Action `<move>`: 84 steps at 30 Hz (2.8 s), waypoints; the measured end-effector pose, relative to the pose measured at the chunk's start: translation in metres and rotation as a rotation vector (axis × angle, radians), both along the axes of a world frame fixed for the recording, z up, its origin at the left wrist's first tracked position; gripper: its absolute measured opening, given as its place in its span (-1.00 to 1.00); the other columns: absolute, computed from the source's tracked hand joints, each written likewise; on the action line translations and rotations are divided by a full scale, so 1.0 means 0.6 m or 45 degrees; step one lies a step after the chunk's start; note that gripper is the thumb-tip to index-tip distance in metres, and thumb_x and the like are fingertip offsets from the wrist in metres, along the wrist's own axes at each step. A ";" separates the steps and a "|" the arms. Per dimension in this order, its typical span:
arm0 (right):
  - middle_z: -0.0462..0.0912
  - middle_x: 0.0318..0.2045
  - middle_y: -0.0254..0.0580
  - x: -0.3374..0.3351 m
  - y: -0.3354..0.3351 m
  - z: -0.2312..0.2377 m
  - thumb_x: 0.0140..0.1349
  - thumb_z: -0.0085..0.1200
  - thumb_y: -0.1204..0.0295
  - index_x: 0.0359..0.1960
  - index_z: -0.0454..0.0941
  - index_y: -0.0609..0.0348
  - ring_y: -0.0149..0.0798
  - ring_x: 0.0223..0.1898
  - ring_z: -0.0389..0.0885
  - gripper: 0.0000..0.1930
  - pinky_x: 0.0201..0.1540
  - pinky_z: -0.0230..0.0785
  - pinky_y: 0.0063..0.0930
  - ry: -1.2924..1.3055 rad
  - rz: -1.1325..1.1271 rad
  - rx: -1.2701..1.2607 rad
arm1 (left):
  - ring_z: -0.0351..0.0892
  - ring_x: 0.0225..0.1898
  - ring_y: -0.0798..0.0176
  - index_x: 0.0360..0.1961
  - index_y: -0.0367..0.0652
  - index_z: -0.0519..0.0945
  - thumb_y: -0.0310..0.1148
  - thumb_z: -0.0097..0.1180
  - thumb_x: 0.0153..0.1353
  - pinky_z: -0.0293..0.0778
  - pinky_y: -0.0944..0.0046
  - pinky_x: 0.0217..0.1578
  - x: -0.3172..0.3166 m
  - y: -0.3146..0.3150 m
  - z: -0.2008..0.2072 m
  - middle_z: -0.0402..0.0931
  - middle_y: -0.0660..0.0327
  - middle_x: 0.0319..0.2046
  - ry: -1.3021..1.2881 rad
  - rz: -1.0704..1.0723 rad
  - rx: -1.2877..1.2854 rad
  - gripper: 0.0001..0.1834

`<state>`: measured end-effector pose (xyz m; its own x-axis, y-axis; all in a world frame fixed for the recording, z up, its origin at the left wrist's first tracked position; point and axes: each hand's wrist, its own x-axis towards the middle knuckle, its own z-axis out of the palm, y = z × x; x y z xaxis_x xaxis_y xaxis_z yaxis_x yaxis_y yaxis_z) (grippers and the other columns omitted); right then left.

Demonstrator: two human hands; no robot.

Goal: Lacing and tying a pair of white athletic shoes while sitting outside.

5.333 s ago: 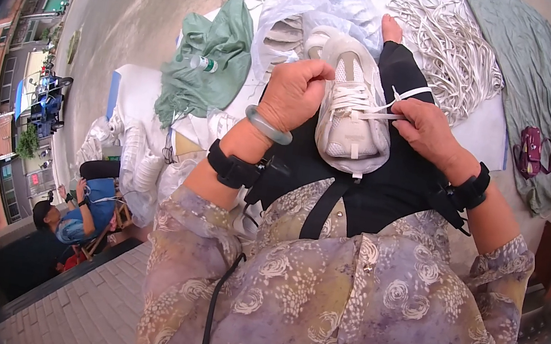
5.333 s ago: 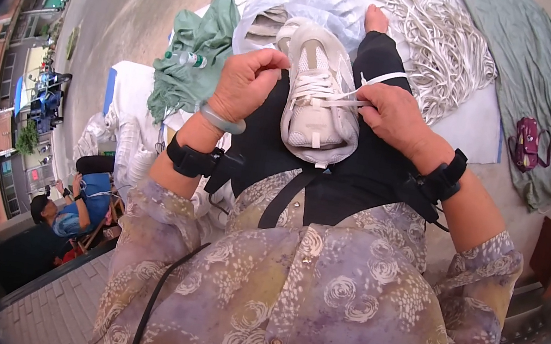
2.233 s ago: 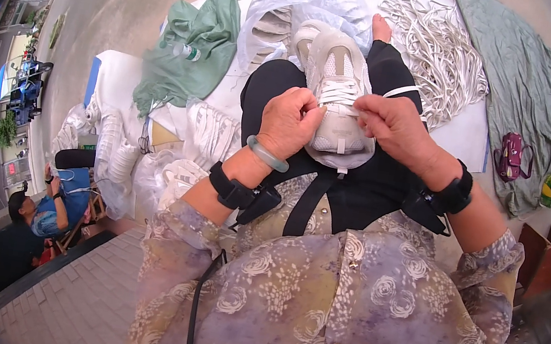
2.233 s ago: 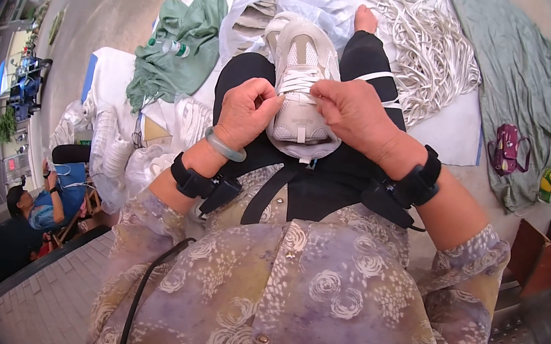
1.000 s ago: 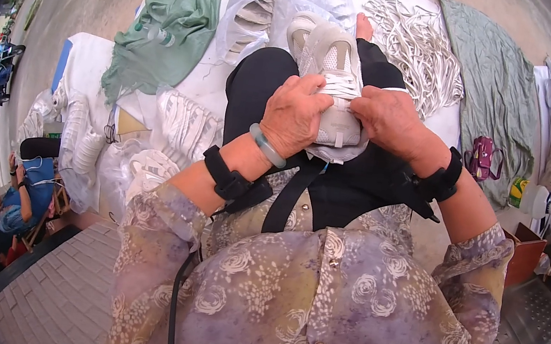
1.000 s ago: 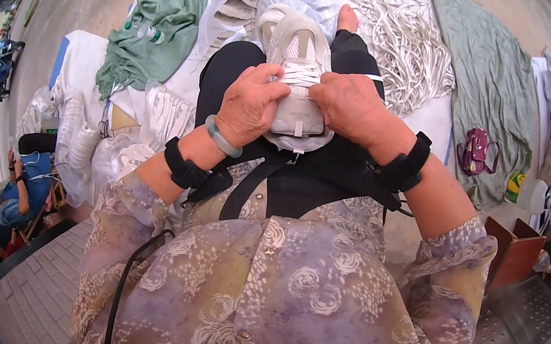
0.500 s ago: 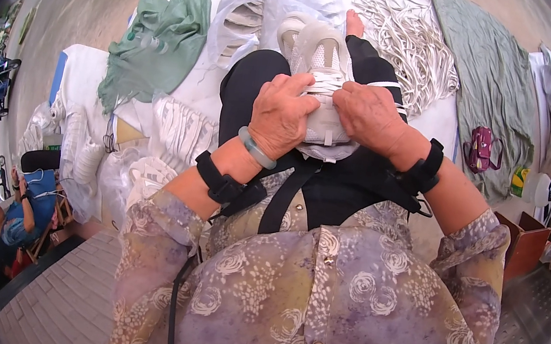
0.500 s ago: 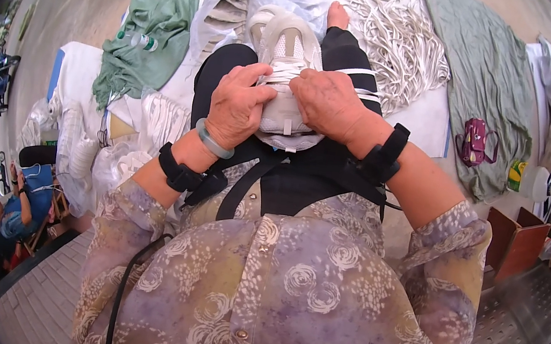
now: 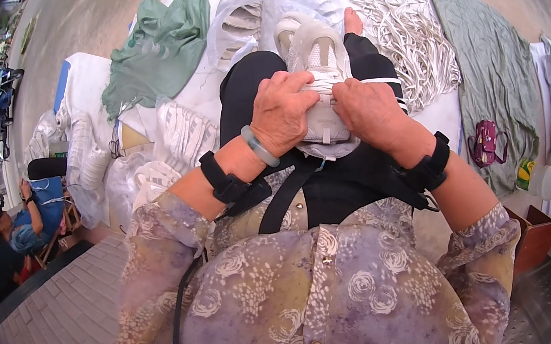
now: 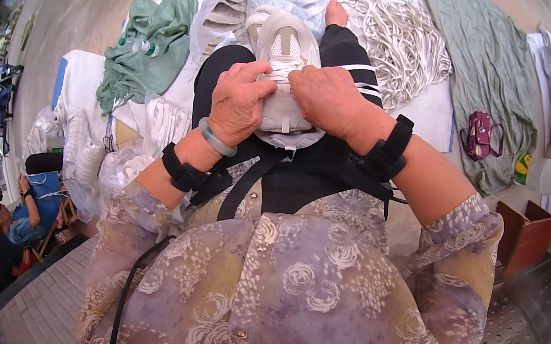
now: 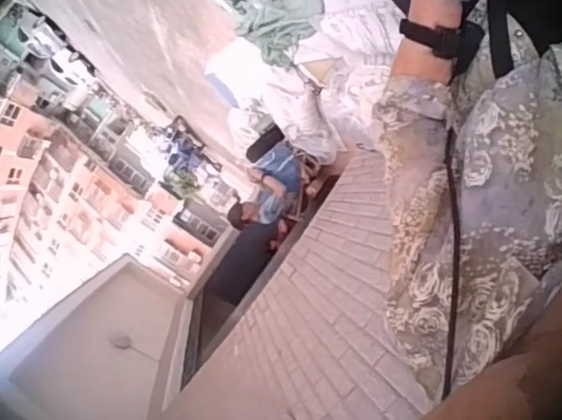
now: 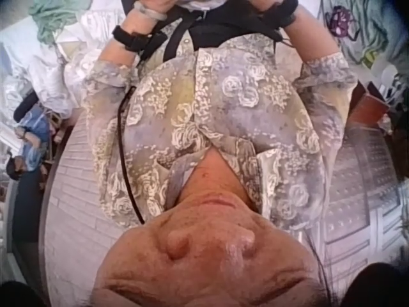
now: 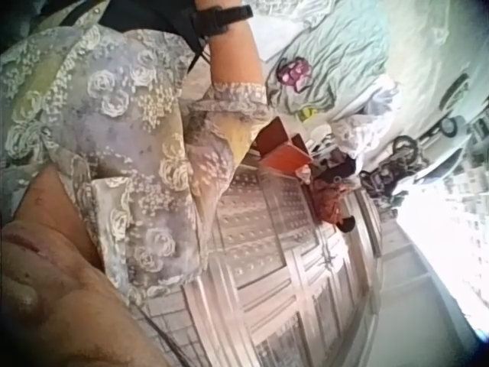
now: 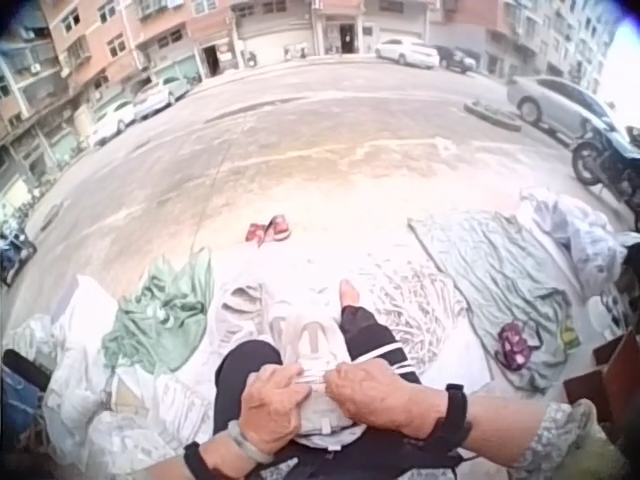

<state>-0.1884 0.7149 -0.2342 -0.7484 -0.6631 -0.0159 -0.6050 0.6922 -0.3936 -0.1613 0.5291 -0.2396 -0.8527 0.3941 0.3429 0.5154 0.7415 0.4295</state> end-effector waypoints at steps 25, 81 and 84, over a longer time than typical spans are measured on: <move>0.57 -0.50 0.03 0.016 -0.030 -0.041 -0.01 -0.06 0.44 -0.52 0.53 0.19 0.07 -0.36 0.54 -0.87 -0.27 0.36 -0.12 -0.388 -0.497 -0.395 | 0.46 -0.29 0.07 -0.48 -0.23 0.52 -0.54 0.10 -0.13 0.39 0.23 -0.24 0.004 0.002 -0.016 0.50 0.15 -0.31 -0.163 0.057 0.337 -0.89; 0.56 -0.44 -0.25 -0.034 0.053 -0.063 0.21 -0.08 0.48 -0.28 0.47 0.21 -0.32 -0.37 0.51 -0.88 -0.27 0.36 -0.49 -0.235 -0.978 -1.444 | 0.42 -0.14 -0.02 -0.48 -0.27 0.41 -0.50 0.04 0.04 0.31 0.17 -0.06 0.023 -0.251 0.028 0.46 0.00 -0.22 -0.482 0.261 0.111 -0.92; 0.58 -0.41 -0.30 -0.044 0.068 -0.038 0.26 -0.14 0.42 -0.32 0.46 0.23 -0.43 -0.34 0.50 -0.84 -0.23 0.36 -0.53 -0.377 -1.026 -1.647 | 0.38 -0.04 -0.06 -0.34 -0.19 0.45 -0.47 0.16 -0.10 0.25 0.10 0.01 0.005 -0.153 0.031 0.44 0.02 -0.12 -0.202 0.031 -0.131 -0.76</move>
<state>-0.2147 0.7555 -0.2569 -0.9750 0.2210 0.0232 -0.0484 -0.1093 -0.9928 -0.1585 0.4373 -0.2210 -0.9026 0.3985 0.1627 0.4286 0.7972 0.4252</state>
